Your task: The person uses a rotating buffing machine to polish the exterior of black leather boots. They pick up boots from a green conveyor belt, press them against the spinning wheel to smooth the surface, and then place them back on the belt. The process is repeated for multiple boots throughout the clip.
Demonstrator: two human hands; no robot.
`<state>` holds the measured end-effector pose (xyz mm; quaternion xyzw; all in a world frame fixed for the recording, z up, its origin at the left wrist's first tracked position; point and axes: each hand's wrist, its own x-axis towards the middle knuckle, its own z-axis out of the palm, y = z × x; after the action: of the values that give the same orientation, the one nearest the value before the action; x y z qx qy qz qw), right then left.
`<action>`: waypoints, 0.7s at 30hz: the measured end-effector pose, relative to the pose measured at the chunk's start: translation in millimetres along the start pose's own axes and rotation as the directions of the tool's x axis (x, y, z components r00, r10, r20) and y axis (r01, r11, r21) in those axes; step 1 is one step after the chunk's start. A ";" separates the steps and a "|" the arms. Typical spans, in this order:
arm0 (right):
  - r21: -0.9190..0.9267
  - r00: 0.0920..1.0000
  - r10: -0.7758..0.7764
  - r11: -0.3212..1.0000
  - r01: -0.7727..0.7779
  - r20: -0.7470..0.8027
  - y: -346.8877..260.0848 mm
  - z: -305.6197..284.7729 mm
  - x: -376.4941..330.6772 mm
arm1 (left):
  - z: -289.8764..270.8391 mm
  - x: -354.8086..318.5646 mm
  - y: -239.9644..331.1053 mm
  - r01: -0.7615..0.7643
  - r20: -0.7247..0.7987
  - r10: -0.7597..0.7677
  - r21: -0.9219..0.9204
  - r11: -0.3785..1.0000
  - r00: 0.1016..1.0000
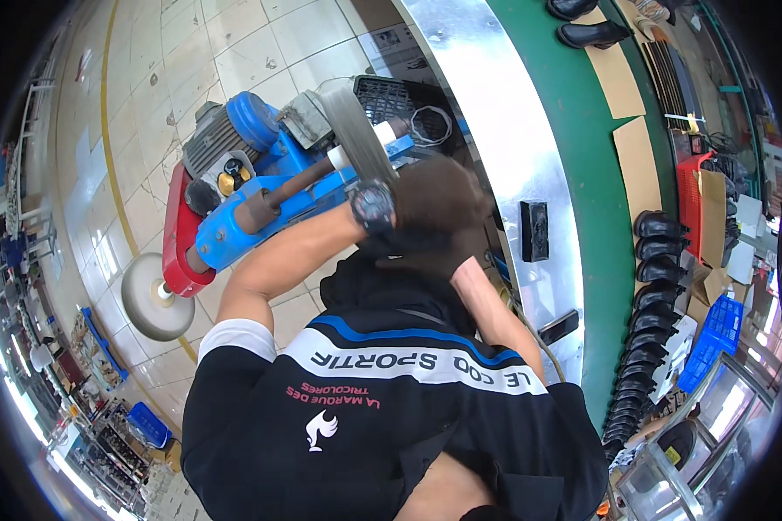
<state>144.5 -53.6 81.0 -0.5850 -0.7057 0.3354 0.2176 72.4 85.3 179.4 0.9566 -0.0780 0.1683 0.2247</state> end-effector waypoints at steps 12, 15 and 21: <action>0.789 0.766 0.329 -0.504 -0.352 0.552 -22.9 -27.3 -26.2 | 136.5 -146.6 78.1 0.897 -0.625 -0.740 -0.141 0.418 0.246; 0.770 0.682 0.441 -0.566 -0.294 0.584 0.0 7.3 -15.1 | 199.4 -171.6 12.6 0.674 -0.230 -0.953 -0.675 0.301 0.196; 0.826 0.584 0.587 -0.443 -0.348 0.561 51.0 66.5 36.4 | 304.4 -202.1 -114.5 -0.459 -0.043 -0.779 -0.827 -0.324 0.626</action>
<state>124.6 -28.2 -4.4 -0.4925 0.1545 0.7329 0.4432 -2.6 62.9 -195.4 0.1827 0.0981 0.3428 0.9162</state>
